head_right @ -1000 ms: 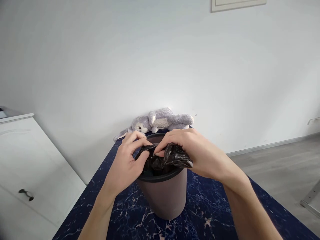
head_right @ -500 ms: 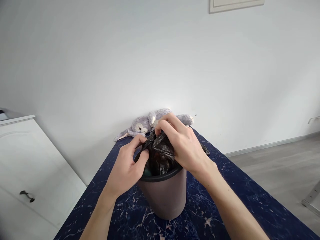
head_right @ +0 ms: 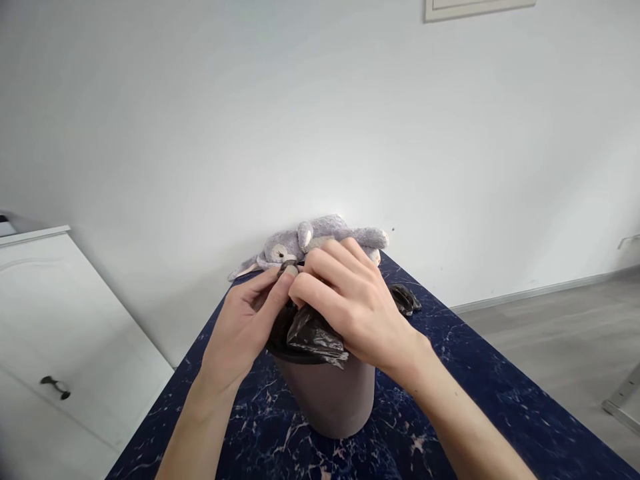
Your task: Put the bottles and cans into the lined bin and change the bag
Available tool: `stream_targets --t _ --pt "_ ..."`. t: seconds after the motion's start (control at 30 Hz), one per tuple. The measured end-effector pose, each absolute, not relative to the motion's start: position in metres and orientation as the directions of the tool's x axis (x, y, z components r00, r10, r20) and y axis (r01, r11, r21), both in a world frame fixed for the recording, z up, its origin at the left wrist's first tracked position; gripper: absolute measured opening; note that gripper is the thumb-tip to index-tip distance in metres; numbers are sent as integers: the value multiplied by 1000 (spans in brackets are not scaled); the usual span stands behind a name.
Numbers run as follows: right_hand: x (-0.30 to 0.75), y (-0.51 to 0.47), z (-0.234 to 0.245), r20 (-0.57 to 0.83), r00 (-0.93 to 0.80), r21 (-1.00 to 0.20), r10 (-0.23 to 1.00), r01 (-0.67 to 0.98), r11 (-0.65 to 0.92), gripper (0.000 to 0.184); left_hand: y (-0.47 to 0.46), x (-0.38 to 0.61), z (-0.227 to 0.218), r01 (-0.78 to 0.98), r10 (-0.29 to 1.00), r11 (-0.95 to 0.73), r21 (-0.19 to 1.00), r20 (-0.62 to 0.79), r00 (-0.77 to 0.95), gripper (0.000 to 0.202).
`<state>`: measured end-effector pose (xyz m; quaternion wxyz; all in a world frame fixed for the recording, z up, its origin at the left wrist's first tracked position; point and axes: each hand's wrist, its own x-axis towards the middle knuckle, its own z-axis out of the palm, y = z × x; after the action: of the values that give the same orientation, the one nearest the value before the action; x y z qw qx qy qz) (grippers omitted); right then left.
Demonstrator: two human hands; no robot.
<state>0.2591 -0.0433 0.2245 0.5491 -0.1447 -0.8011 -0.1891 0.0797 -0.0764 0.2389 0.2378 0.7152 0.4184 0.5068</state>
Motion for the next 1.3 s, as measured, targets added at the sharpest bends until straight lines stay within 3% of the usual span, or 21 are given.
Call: stream_targets --t 0.1,0.3,0.4,0.53,0.7,0.9,0.97,1.07,1.1,1.2,1.3 --pt "266 -47 227 871 -476 83 120 383 920 16 -70 74 237 391 811 -551 737 583 45 36" --pt "274 -50 226 802 -547 -50 239 338 940 13 -52 62 232 566 753 -521 639 656 -48 33" --pt "278 -49 226 715 -602 -142 356 373 917 13 -38 51 227 619 722 -497 608 686 -95 31" --pt "293 -45 225 581 -642 -256 501 440 861 17 -16 33 216 598 768 -439 670 626 -138 34" --pt "310 -41 220 459 -619 -301 638 567 767 18 -15 30 216 512 804 -445 735 580 -134 39" --pt "286 -37 219 532 -498 -323 685 628 707 48 -51 56 235 431 754 -584 688 656 -25 36" --pt "277 -34 220 527 -529 -325 666 598 732 40 -63 63 237 420 737 -626 657 675 42 32" --pt "270 -29 223 501 -550 -361 668 569 739 12 -71 68 237 380 706 -680 628 700 106 29" --pt "270 -28 225 508 -527 -387 682 567 727 13 -69 67 237 348 691 -699 625 716 102 30" --pt "271 -24 227 551 -398 -530 733 511 676 13 -48 57 231 202 667 -729 654 745 -2 43" --pt "272 -19 225 595 -222 -694 773 344 633 9 -6 36 208 91 738 -647 757 652 -175 51"
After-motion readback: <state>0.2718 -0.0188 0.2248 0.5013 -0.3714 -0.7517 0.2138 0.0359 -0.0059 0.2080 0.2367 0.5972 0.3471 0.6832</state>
